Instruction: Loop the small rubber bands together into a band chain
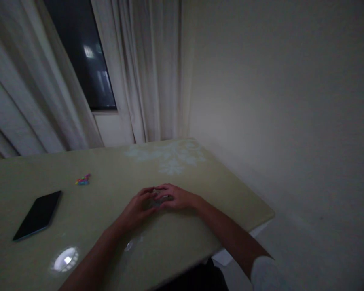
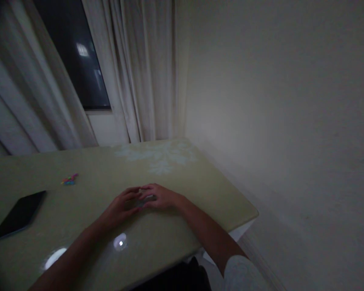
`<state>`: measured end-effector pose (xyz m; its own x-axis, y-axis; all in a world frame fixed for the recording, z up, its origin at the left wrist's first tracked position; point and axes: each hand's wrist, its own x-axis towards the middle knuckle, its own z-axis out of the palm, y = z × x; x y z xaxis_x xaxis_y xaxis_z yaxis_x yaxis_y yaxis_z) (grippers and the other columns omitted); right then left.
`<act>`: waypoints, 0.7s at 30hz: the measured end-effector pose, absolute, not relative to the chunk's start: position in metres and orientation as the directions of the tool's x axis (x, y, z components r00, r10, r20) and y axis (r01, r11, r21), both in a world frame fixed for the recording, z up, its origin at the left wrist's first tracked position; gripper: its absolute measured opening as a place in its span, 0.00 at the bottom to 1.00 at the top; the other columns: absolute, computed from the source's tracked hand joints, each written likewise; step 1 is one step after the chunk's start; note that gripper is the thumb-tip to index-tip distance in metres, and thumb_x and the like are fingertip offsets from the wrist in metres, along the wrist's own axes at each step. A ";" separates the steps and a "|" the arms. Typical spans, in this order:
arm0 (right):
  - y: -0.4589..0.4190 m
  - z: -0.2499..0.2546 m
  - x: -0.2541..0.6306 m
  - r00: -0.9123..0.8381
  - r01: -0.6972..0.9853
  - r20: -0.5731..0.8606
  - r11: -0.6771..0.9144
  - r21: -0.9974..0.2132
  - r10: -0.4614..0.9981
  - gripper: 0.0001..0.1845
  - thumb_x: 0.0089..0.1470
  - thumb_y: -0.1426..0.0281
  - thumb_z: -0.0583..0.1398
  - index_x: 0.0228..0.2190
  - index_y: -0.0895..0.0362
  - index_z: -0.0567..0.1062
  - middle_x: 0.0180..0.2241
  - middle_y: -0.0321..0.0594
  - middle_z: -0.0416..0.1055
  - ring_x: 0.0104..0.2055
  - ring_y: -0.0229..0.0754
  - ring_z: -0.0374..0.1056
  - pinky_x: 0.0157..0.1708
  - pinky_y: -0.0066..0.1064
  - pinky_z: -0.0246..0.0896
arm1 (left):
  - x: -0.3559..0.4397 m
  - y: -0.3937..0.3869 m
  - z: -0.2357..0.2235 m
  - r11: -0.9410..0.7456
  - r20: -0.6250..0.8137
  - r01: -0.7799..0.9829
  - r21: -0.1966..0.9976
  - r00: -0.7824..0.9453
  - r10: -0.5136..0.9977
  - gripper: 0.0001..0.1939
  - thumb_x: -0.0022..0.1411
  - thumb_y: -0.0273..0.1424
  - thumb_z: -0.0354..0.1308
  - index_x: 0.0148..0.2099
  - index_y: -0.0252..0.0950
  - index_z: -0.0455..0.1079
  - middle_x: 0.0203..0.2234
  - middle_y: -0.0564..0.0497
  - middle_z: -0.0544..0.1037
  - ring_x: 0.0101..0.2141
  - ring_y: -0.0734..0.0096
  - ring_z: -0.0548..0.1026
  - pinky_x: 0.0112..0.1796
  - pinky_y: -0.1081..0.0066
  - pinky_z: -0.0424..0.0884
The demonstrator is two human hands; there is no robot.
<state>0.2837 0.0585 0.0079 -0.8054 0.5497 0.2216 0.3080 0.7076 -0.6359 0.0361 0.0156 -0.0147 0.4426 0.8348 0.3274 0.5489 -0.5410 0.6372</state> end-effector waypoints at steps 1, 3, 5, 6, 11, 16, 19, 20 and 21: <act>0.057 0.007 0.283 -0.811 0.313 0.224 0.725 -0.614 0.540 0.18 0.61 0.69 0.70 0.52 0.57 0.81 0.66 0.52 0.67 0.69 0.46 0.62 0.69 0.39 0.54 | 0.036 0.016 -0.015 -0.546 0.331 0.565 0.618 0.443 0.833 0.20 0.66 0.40 0.65 0.58 0.42 0.77 0.63 0.42 0.75 0.61 0.54 0.74 0.62 0.54 0.71; 0.054 0.004 0.283 -0.808 0.352 0.223 0.750 -0.560 0.545 0.18 0.65 0.68 0.67 0.55 0.55 0.80 0.67 0.49 0.67 0.70 0.43 0.62 0.70 0.38 0.53 | 0.037 0.015 -0.018 -0.557 0.337 0.596 0.579 0.448 0.828 0.21 0.68 0.41 0.63 0.60 0.41 0.76 0.63 0.41 0.74 0.62 0.54 0.74 0.63 0.55 0.70; 0.056 0.001 0.290 -0.773 0.432 0.215 0.743 -0.511 0.597 0.18 0.67 0.68 0.65 0.57 0.51 0.78 0.68 0.43 0.67 0.70 0.41 0.61 0.70 0.36 0.52 | 0.039 0.015 -0.020 -0.564 0.336 0.630 0.534 0.454 0.825 0.22 0.71 0.40 0.59 0.63 0.40 0.73 0.65 0.41 0.73 0.63 0.56 0.73 0.63 0.56 0.69; 0.061 0.001 0.298 -0.742 0.479 0.213 0.725 -0.495 0.635 0.18 0.68 0.68 0.64 0.57 0.49 0.78 0.68 0.40 0.67 0.70 0.40 0.61 0.70 0.36 0.52 | 0.040 0.014 -0.020 -0.566 0.333 0.650 0.507 0.458 0.825 0.22 0.72 0.39 0.57 0.64 0.39 0.72 0.65 0.40 0.73 0.62 0.56 0.73 0.63 0.56 0.70; 0.109 0.005 0.363 -0.443 0.718 0.265 0.516 -0.468 0.857 0.17 0.69 0.73 0.57 0.55 0.58 0.79 0.65 0.54 0.69 0.71 0.54 0.61 0.70 0.50 0.54 | 0.057 0.020 -0.017 -0.561 0.276 0.759 0.332 0.490 0.827 0.11 0.74 0.37 0.59 0.49 0.35 0.77 0.46 0.46 0.82 0.48 0.60 0.80 0.52 0.53 0.76; 0.130 0.001 0.397 -0.181 0.814 0.356 0.343 -0.468 0.917 0.20 0.69 0.75 0.53 0.55 0.59 0.79 0.62 0.58 0.72 0.71 0.58 0.61 0.68 0.55 0.55 | 0.083 0.041 -0.017 -0.474 0.275 0.856 0.206 0.414 0.867 0.11 0.73 0.38 0.61 0.46 0.34 0.76 0.42 0.48 0.81 0.42 0.63 0.81 0.47 0.57 0.78; 0.121 0.002 0.387 -0.164 0.823 0.433 0.365 -0.436 0.886 0.23 0.70 0.75 0.50 0.59 0.58 0.76 0.67 0.55 0.66 0.74 0.55 0.55 0.72 0.57 0.46 | 0.093 0.047 -0.022 -0.432 0.325 0.880 0.195 0.358 0.875 0.11 0.73 0.37 0.61 0.48 0.34 0.76 0.45 0.47 0.81 0.45 0.62 0.80 0.48 0.55 0.78; 0.116 0.005 0.380 -0.183 0.818 0.462 0.395 -0.418 0.868 0.24 0.71 0.75 0.49 0.61 0.57 0.75 0.69 0.54 0.63 0.75 0.54 0.52 0.73 0.56 0.42 | 0.094 0.047 -0.023 -0.430 0.342 0.881 0.199 0.348 0.873 0.11 0.73 0.37 0.61 0.49 0.34 0.76 0.46 0.47 0.81 0.46 0.61 0.80 0.49 0.54 0.78; 0.111 0.009 0.370 -0.218 0.807 0.487 0.437 -0.397 0.846 0.24 0.72 0.74 0.48 0.62 0.57 0.74 0.71 0.53 0.60 0.75 0.52 0.50 0.73 0.54 0.41 | 0.094 0.046 -0.025 -0.433 0.359 0.878 0.204 0.344 0.868 0.11 0.73 0.37 0.61 0.50 0.35 0.76 0.47 0.46 0.81 0.47 0.60 0.80 0.50 0.54 0.77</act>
<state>0.3699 0.1114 0.0092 -0.2183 0.8456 0.4872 0.8073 0.4370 -0.3967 0.0941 0.0460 -0.0250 0.3444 0.8677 0.3586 0.8782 -0.4327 0.2036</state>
